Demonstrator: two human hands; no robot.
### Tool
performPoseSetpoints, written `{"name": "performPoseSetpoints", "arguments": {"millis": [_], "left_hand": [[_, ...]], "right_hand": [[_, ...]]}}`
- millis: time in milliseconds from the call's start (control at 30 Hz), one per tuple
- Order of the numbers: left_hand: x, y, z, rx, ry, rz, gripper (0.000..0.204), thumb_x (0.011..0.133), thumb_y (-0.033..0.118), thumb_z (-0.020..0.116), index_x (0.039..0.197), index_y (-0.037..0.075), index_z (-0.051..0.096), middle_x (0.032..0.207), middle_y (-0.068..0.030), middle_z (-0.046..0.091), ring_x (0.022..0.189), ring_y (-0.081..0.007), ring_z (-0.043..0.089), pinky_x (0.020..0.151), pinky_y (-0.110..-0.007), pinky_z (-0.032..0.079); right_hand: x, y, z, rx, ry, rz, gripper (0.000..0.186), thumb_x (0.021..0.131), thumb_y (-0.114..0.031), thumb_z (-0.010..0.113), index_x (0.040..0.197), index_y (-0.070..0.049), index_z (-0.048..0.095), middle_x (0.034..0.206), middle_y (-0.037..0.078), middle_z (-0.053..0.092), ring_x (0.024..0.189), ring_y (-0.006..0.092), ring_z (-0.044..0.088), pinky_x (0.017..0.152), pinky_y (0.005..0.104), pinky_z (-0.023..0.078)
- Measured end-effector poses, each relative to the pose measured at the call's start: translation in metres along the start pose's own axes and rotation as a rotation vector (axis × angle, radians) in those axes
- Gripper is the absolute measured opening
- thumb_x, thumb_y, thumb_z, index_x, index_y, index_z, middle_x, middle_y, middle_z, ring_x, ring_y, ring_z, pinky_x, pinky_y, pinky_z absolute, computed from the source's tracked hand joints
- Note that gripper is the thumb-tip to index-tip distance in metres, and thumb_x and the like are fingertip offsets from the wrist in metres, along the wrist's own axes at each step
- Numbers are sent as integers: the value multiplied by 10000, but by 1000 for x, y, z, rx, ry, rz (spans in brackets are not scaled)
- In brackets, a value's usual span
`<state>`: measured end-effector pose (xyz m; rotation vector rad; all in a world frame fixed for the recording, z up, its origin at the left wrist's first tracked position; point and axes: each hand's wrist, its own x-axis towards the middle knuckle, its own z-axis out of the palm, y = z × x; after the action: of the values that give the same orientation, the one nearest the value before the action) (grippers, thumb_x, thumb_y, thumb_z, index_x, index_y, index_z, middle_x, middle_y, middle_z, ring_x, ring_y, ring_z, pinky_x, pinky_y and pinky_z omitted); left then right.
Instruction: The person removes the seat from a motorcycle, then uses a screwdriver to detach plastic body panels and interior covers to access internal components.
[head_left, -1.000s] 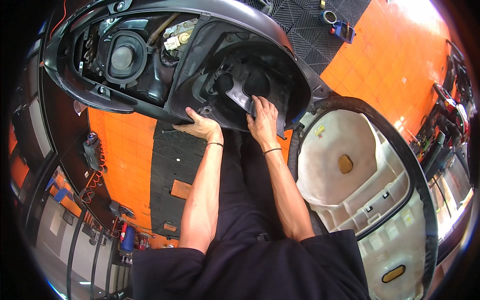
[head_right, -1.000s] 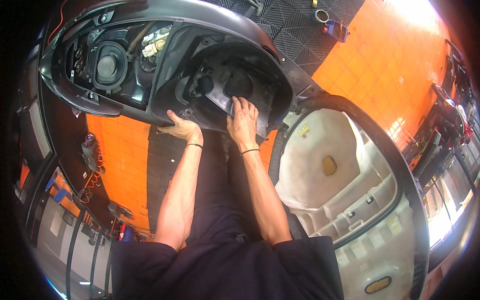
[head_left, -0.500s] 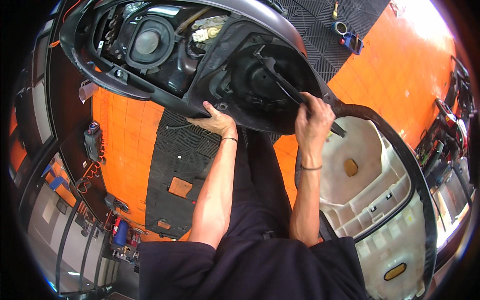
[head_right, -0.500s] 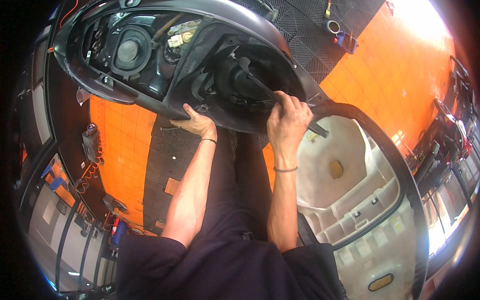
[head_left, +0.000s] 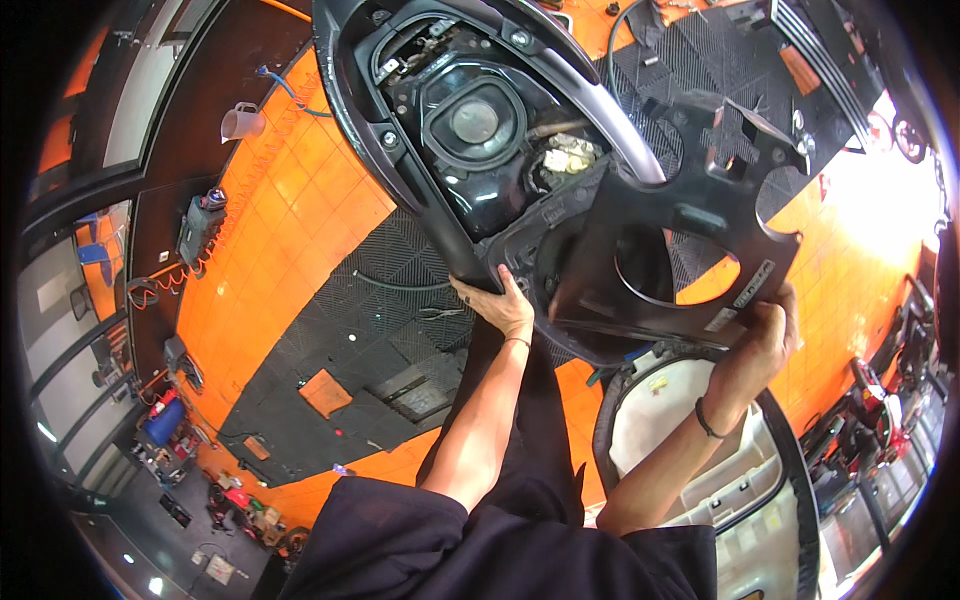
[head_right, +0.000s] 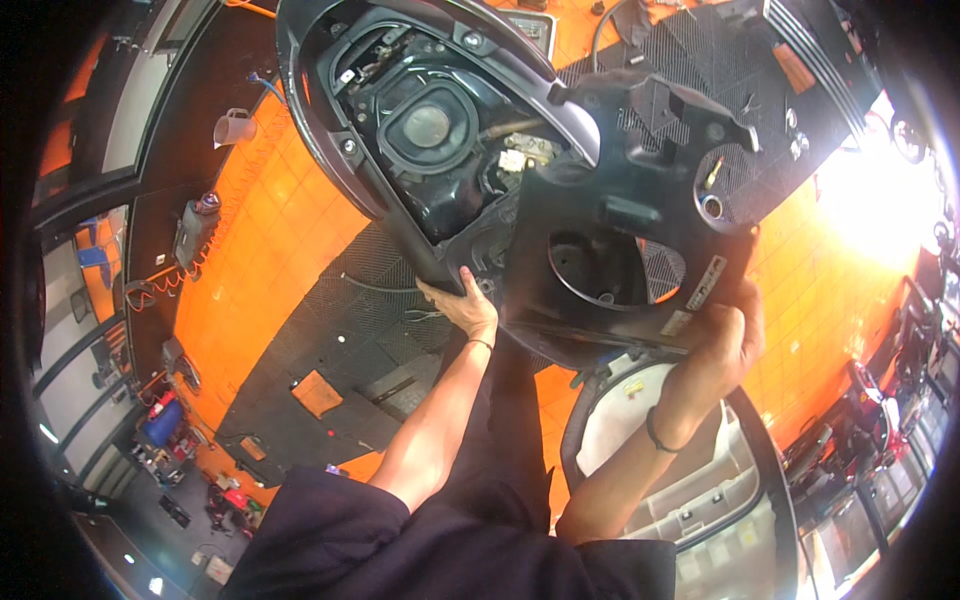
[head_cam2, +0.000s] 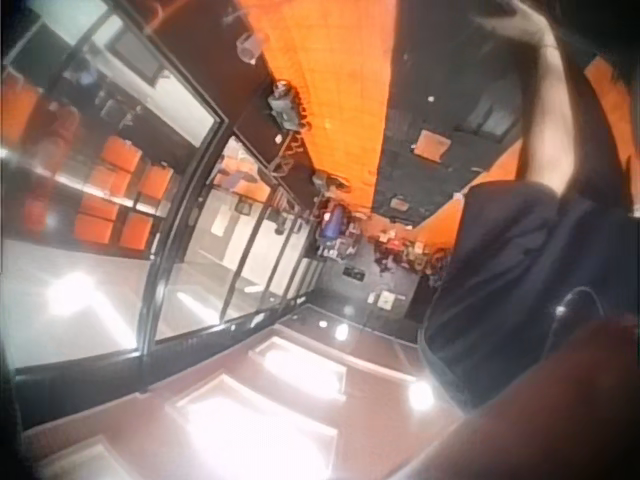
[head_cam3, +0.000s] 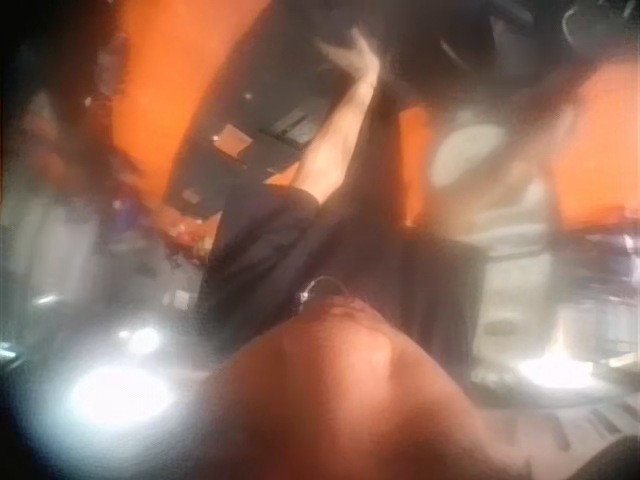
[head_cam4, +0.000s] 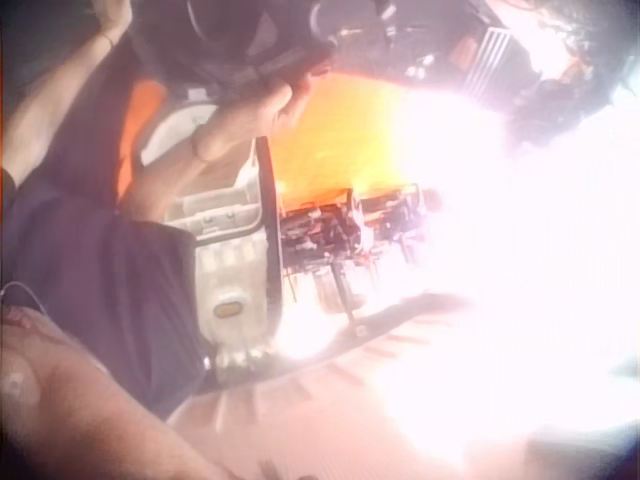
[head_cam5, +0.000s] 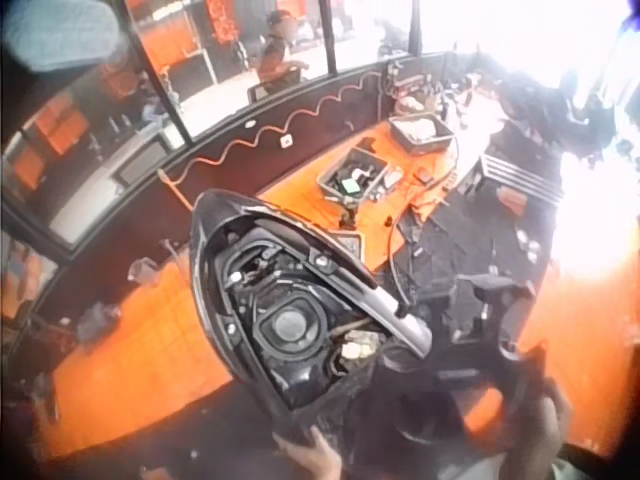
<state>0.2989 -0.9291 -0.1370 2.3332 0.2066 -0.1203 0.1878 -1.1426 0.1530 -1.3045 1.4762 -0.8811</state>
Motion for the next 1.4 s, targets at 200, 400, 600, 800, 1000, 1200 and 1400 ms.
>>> {"name": "performPoseSetpoints", "arguments": {"millis": [200, 400, 600, 800, 1000, 1200, 1400], "left_hand": [[0, -3, 4, -10, 35, 21, 1118, 912, 591, 680, 1578, -136, 154, 1533, -373, 341, 1404, -500, 400, 1182, -550, 316], [-4, -1, 2, 29, 29, 72, 1081, 933, 529, 670, 1577, -149, 127, 1542, -387, 311, 1434, -503, 357, 1200, -545, 291], [-4, 0, -1, 3, -29, 19, 1081, 938, 501, 676, 1584, -140, 93, 1554, -383, 285, 1449, -507, 329, 1208, -563, 266], [-3, 7, -6, -9, -45, 85, 1099, 943, 563, 642, 1588, -129, 82, 1565, -380, 257, 1460, -502, 309, 1209, -565, 255], [-4, 10, -6, -11, -90, -19, 1104, 971, 609, 600, 1595, -124, 60, 1614, -390, 176, 1508, -511, 234, 1240, -565, 203], [-3, 5, -4, 21, -51, 36, 1091, 949, 546, 637, 1582, -143, 76, 1573, -386, 245, 1470, -505, 297, 1219, -556, 245], [-4, 1, -5, 9, -52, 20, 1093, 954, 557, 638, 1588, -137, 81, 1591, -388, 221, 1486, -505, 279, 1229, -557, 233]], "right_hand": [[35, 3, 69, -38, -163, -67, 308, 913, -59, 447, 1064, 15, 704, 840, -20, 573, 735, 61, 470, 658, 241, 385], [77, -8, 130, -197, -322, -207, 274, 887, -70, 494, 1017, 48, 704, 739, -5, 536, 672, 80, 462, 609, 268, 375], [84, -5, 188, -80, -529, -215, 292, 848, -54, 482, 999, 50, 709, 710, 6, 569, 645, 86, 471, 604, 269, 390], [94, 16, 249, -193, -481, -184, 348, 865, -149, 522, 1049, 61, 730, 661, 56, 551, 641, 133, 518, 624, 327, 430], [101, 17, 304, -356, -521, -257, 357, 873, -208, 578, 1081, 32, 740, 941, 277, 740, 960, 411, 726, 940, 443, 536], [107, 45, 290, -311, -558, -576, 368, 877, -163, 668, 1207, -2, 688, 1093, 219, 696, 1082, 382, 669, 976, 463, 508], [98, 59, 257, -452, -498, -643, 531, 891, -187, 736, 1374, -36, 576, 1206, 192, 645, 1167, 362, 609, 1041, 469, 458]]}}
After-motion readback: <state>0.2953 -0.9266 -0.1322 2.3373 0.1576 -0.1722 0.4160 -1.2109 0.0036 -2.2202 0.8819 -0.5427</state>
